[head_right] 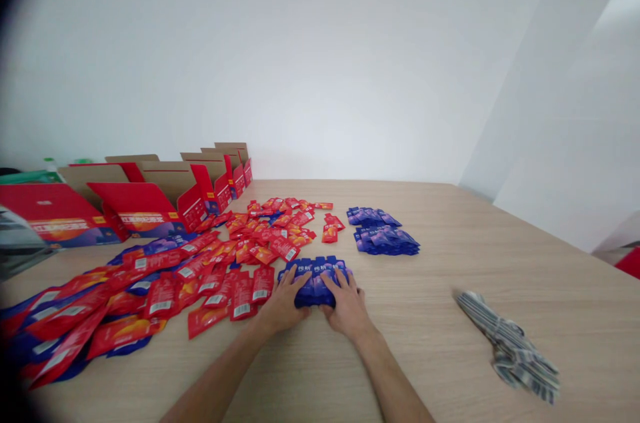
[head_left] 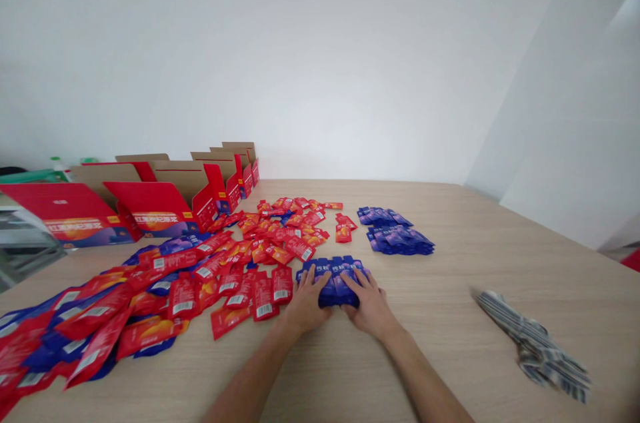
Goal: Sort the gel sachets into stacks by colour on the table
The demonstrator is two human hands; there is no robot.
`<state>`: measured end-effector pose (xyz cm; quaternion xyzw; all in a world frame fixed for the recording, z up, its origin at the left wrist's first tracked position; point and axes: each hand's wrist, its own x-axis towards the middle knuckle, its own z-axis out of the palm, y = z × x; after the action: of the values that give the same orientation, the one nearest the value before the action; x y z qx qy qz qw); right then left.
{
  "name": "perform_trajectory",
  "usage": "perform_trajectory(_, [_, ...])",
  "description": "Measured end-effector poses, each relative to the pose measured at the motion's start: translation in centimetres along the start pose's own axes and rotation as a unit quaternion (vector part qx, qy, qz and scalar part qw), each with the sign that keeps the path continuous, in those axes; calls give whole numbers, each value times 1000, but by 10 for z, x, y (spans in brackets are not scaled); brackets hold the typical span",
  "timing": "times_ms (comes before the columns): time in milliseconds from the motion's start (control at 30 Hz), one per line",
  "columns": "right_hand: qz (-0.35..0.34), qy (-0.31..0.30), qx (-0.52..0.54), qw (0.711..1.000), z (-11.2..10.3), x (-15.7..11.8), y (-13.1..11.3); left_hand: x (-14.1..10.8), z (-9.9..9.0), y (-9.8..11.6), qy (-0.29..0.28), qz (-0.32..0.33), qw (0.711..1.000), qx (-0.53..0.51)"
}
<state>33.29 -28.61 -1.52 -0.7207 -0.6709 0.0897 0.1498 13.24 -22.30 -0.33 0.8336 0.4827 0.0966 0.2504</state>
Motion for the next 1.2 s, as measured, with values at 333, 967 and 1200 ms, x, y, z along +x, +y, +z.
perform_trajectory(333, [-4, -20, 20, 1000, -2, 0, 12, 8, 7, -1, -34, 11, 999, -30])
perform_trajectory(967, [-18, 10, 27, 999, -17, -12, 81, 23, 37, 63, -48, 23, 998, -15])
perform_trajectory(1200, [-17, 25, 19, 999, -24, -17, 119, 37, 56, 94, -46, 32, 998, -12])
